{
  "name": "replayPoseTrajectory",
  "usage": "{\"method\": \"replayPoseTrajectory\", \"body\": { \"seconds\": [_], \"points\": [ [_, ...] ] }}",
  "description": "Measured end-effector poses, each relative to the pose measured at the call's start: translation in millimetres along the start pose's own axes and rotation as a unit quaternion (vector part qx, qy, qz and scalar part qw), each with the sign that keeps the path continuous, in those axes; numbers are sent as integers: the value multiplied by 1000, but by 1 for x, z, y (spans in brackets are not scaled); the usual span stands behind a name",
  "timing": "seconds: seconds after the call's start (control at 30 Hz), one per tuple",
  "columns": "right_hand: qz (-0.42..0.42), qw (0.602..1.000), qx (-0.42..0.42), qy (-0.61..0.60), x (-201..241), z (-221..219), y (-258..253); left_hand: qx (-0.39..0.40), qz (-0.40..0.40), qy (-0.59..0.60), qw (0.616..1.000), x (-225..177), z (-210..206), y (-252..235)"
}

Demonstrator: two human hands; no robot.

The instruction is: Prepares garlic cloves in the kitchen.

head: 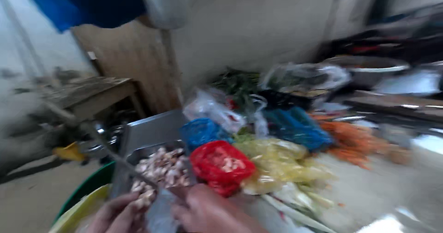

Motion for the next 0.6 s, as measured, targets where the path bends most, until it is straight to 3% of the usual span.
{"method": "replayPoseTrajectory", "body": {
  "seconds": [0.1, 0.23, 0.6],
  "points": [
    [-12, 1000, -22, -13, -1, -5, 1, -44, 42, 36, 998, -5, -8, 4],
    [-32, 999, -35, -26, 2, -7, 3, -15, 88, 65, 994, -4, -14, 7],
    [43, 994, -48, 90, 14, -17, 6, 13, 80, 62, 995, -5, -16, 11]
  ]
}}
Point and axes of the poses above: each hand's wrist, its own y-axis away from the middle knuckle, its own z-axis out of the back of the hand, x = y × z, the point moved 7 cm from there along -y, towards the middle knuckle, and after that the axes turned 1 degree about -x, right-handed, at the moved point
